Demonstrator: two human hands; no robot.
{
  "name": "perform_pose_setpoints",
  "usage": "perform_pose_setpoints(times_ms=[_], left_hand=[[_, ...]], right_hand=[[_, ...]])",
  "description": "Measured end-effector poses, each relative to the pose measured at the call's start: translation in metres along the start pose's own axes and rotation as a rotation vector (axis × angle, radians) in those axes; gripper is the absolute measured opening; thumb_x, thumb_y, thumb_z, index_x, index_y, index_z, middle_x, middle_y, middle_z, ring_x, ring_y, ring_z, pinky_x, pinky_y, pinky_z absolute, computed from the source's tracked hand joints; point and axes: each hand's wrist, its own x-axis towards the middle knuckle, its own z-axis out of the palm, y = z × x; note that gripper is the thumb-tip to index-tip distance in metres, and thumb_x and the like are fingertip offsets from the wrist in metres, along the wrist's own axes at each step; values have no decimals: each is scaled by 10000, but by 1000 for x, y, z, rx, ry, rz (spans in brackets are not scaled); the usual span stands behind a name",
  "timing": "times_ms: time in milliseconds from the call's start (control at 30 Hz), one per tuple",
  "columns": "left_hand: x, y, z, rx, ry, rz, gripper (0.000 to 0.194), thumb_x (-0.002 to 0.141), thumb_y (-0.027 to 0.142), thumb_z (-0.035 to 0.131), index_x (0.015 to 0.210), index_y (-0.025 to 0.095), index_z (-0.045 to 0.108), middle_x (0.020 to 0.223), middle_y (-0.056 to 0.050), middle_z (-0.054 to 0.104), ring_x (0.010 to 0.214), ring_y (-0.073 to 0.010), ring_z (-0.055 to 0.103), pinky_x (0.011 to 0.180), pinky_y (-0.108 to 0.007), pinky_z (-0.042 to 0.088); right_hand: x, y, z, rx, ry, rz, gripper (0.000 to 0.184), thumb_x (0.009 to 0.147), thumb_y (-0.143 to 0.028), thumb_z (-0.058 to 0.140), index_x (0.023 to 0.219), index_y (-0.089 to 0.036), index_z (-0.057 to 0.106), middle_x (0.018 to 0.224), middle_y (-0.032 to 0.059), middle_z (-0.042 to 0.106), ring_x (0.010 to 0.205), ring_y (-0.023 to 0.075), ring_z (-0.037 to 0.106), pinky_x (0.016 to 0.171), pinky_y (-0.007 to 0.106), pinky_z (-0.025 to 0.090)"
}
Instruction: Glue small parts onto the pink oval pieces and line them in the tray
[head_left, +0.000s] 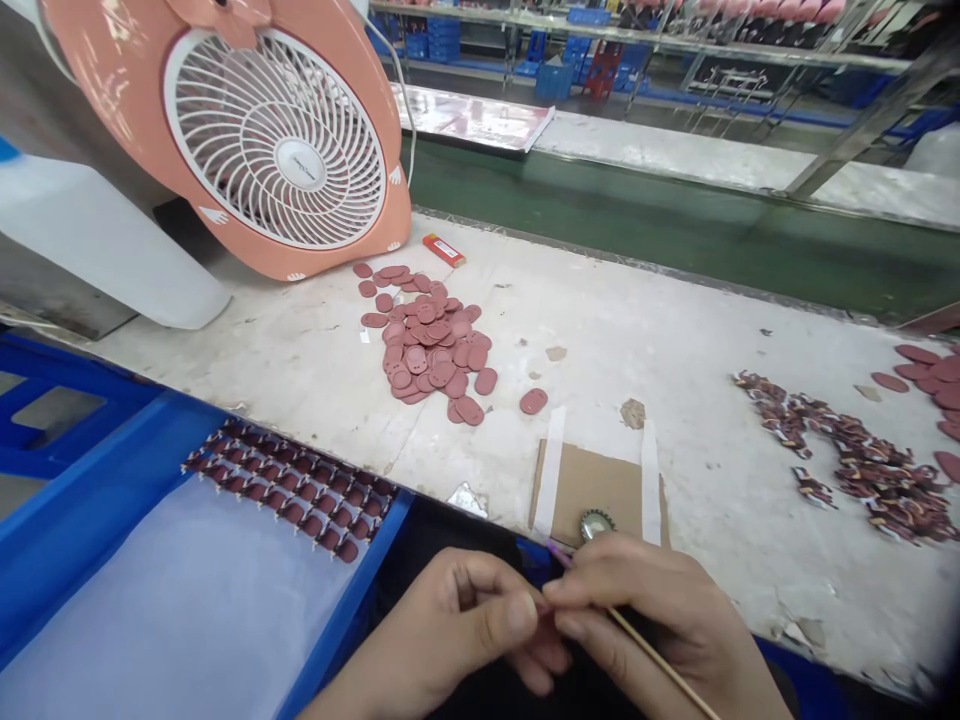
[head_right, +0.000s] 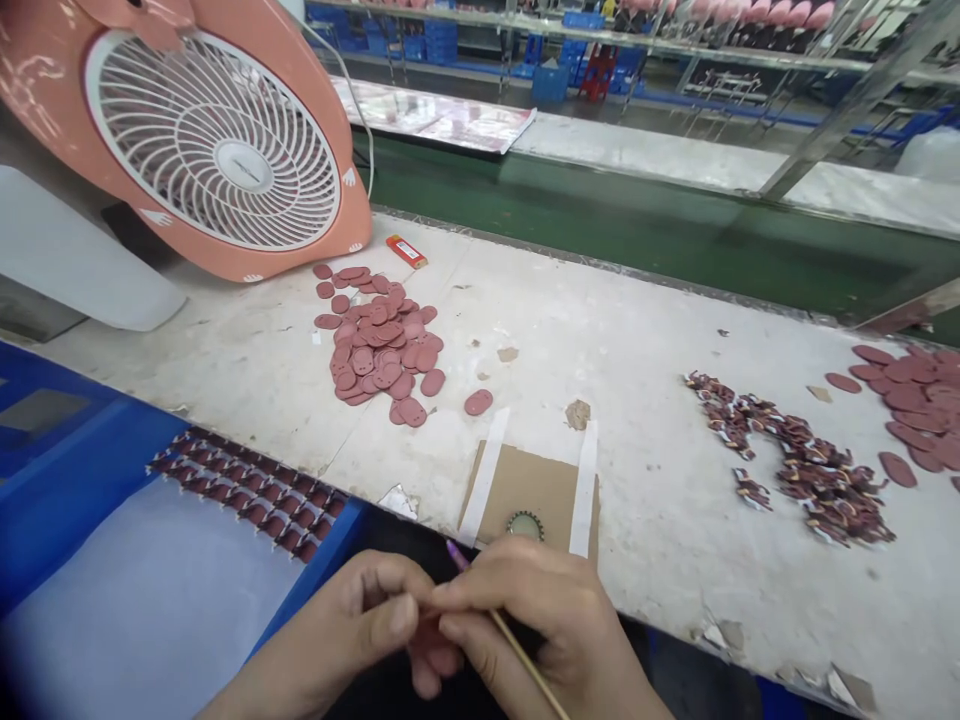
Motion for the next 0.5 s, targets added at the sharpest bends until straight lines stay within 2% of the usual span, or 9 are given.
perform_pose_setpoints(times_ms=[100, 200, 233, 300, 400, 500], left_hand=[[10, -9, -10, -61, -195, -230, 375, 549, 482, 917, 730, 172, 809, 677, -27, 773, 551, -97, 650, 574, -175, 490], [20, -23, -14, -113, -318, -335, 426, 389, 411, 983, 680, 156, 804, 588, 6, 726, 487, -56, 563, 516, -142, 426], [22, -28, -14, -140, -353, -361, 438, 372, 392, 991, 680, 142, 805, 575, 7, 718, 470, -42, 541, 496, -131, 410], [24, -34, -12, -205, -382, -377, 461, 379, 390, 993, 710, 126, 813, 596, -6, 732, 465, -28, 550, 487, -112, 412], [25, -39, -9, -327, -352, -299, 446, 430, 411, 981, 769, 170, 819, 695, -26, 785, 554, -58, 662, 548, -114, 473], [25, -39, -7, -420, -346, -194, 377, 509, 348, 970, 814, 202, 803, 759, -25, 800, 623, -68, 700, 535, -103, 474]], right_hand=[[1, -5, -5, 12, -118, -74, 152, 979, -103, 614, 1079, -201, 673, 833, 15, 676, 733, 98, 664, 679, 144, 535], [-8, -7, -6, 51, -136, -44, 150, 1023, -249, 609, 1166, -239, 653, 838, 4, 692, 738, 101, 674, 707, 144, 543], [-13, -6, -6, 42, -84, -29, 184, 1034, -271, 594, 1211, -255, 639, 842, -5, 699, 741, 100, 679, 715, 142, 546], [-26, -1, -8, -27, 105, 9, 233, 1056, -262, 538, 1275, -262, 619, 839, -16, 700, 708, 89, 676, 687, 133, 549], [-43, 11, -10, -247, 381, 73, 242, 1062, -222, 480, 1234, -245, 649, 831, -9, 688, 677, 93, 657, 610, 146, 543], [-48, 23, -8, -376, 452, 94, 202, 1053, -211, 481, 1125, -235, 668, 869, -4, 684, 730, 106, 658, 613, 164, 535]])
